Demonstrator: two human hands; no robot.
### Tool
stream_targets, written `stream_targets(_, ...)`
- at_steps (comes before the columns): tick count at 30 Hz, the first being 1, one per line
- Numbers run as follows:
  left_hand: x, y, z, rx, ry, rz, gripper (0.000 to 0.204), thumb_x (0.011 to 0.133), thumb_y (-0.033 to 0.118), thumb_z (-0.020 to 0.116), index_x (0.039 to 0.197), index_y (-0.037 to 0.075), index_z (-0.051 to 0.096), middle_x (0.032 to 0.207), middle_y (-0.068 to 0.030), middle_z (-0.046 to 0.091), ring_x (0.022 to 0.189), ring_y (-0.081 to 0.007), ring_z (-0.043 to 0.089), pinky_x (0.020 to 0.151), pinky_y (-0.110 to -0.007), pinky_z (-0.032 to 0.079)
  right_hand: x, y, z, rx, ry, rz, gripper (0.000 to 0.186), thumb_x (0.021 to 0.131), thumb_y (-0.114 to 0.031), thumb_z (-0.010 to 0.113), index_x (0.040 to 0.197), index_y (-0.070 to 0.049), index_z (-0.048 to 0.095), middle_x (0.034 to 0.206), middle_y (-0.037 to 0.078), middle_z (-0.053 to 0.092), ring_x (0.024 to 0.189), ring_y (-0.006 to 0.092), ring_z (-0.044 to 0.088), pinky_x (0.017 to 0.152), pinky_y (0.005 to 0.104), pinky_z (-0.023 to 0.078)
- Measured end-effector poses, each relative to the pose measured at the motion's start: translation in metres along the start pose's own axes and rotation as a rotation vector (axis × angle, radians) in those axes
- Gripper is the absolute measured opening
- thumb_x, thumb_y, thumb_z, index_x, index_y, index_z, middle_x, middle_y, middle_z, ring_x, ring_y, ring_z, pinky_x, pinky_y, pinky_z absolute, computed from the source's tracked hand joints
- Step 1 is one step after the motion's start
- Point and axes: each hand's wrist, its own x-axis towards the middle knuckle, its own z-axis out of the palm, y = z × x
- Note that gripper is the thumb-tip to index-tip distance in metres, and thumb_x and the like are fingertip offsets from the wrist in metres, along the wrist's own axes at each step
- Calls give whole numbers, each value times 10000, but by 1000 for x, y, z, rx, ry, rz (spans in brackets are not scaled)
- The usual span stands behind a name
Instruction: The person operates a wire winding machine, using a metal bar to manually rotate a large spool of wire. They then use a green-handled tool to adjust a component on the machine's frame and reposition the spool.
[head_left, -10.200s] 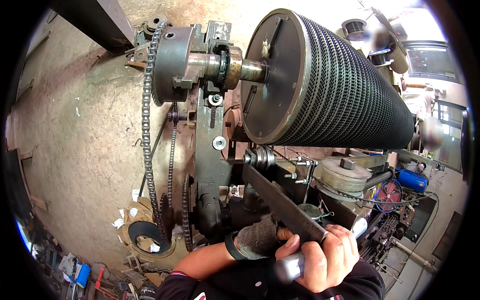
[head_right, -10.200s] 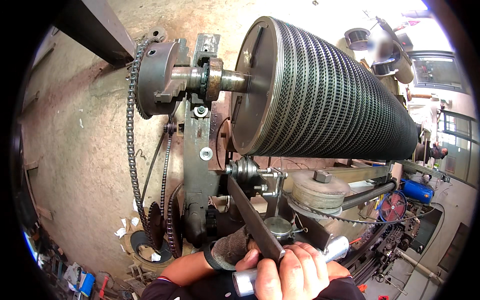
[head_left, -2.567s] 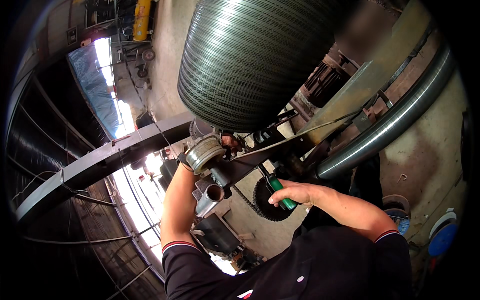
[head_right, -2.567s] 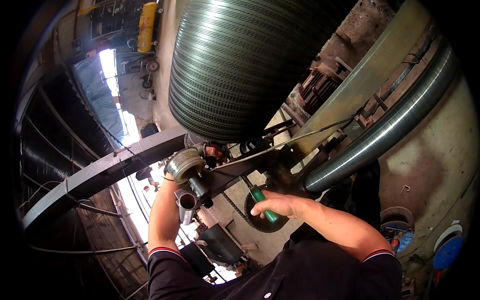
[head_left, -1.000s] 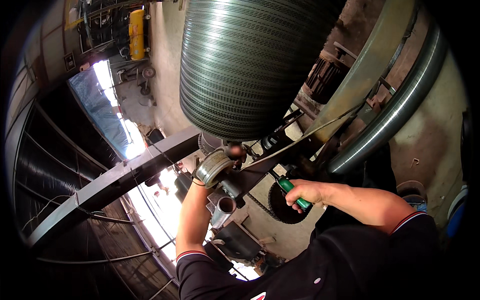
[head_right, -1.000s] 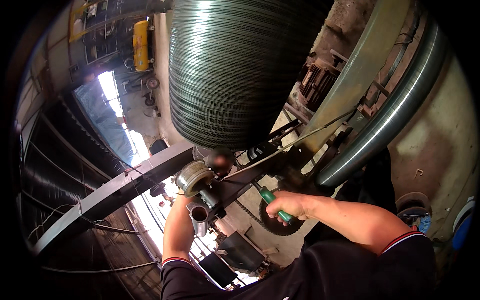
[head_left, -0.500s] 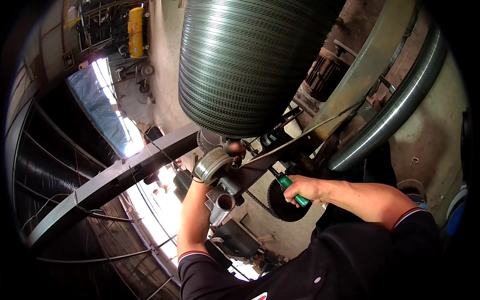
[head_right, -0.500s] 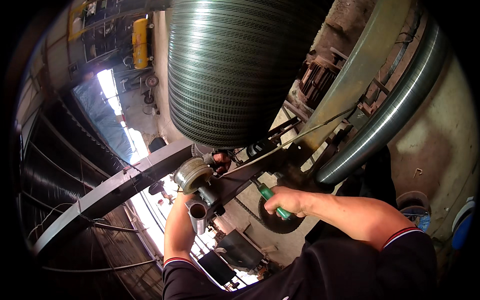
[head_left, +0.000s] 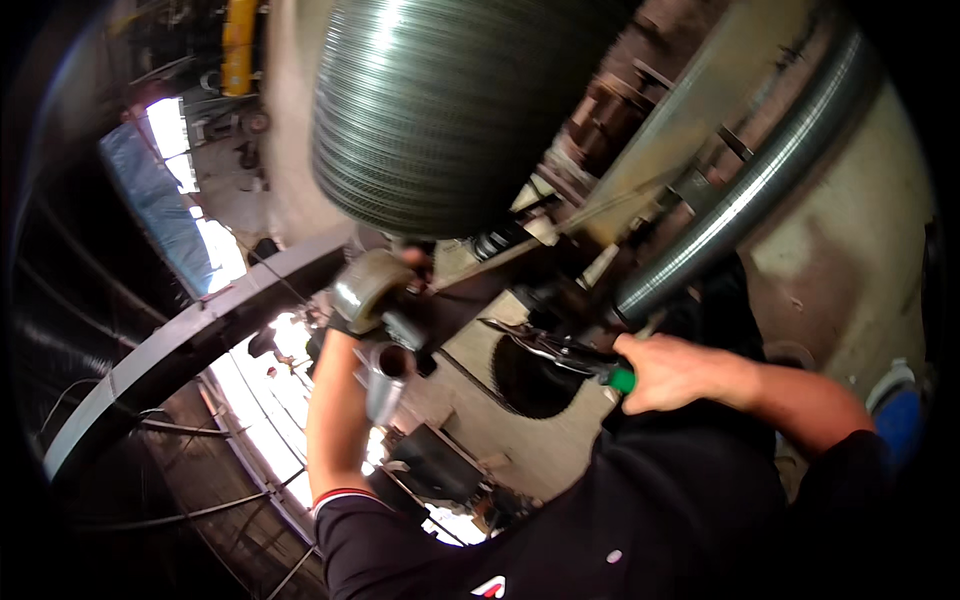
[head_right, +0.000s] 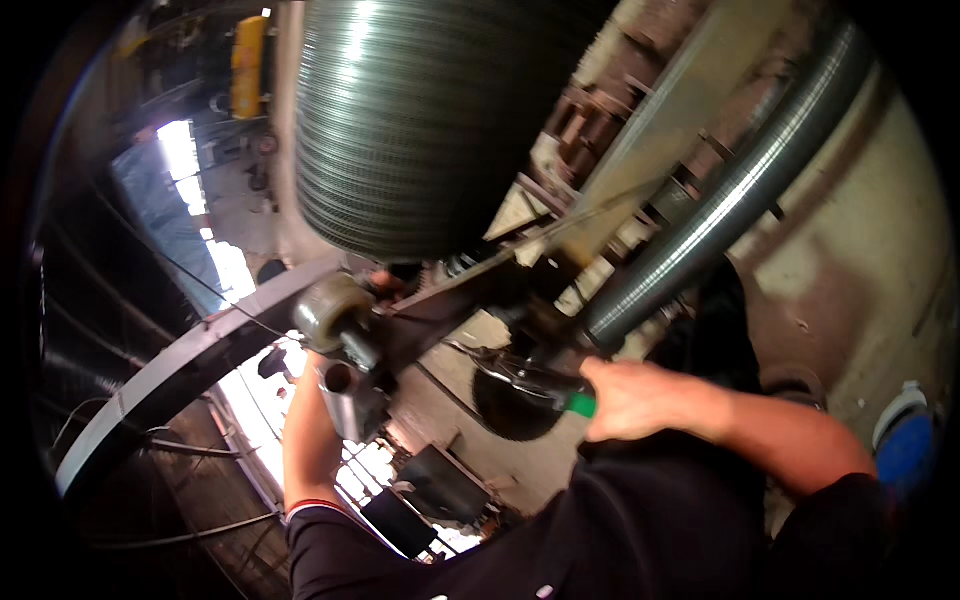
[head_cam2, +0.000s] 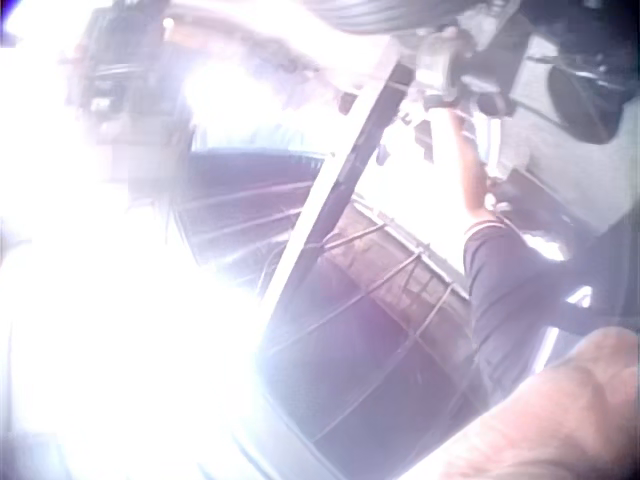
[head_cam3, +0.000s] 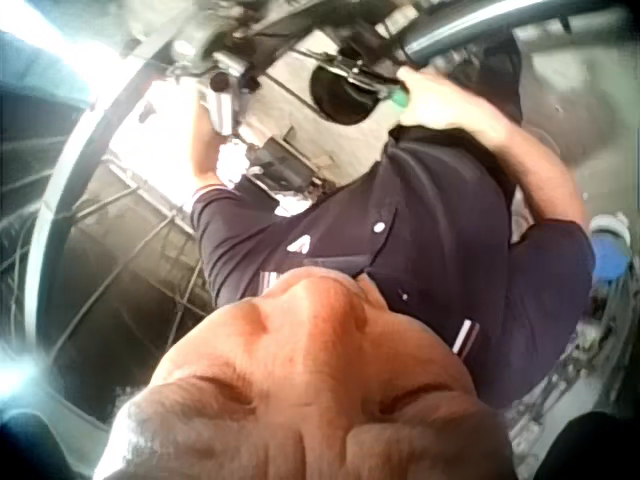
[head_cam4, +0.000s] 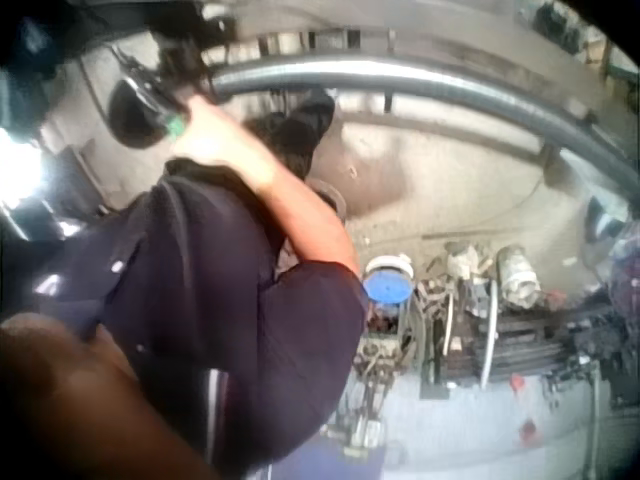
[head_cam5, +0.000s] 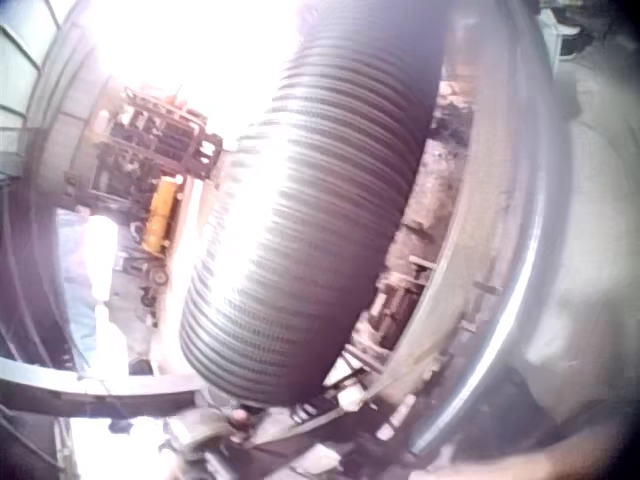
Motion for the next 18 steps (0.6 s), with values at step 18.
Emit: stream_targets(18,0,-24,39,129,32,-236,491,749,226,773,1216,142,645,1237,-96,674,1130,-263,628,985,-366,499,139,270,141,-870,291,12,669,786,-137,683,1435,-178,526,1501,125,496,1401,343,443,1218,509,249)
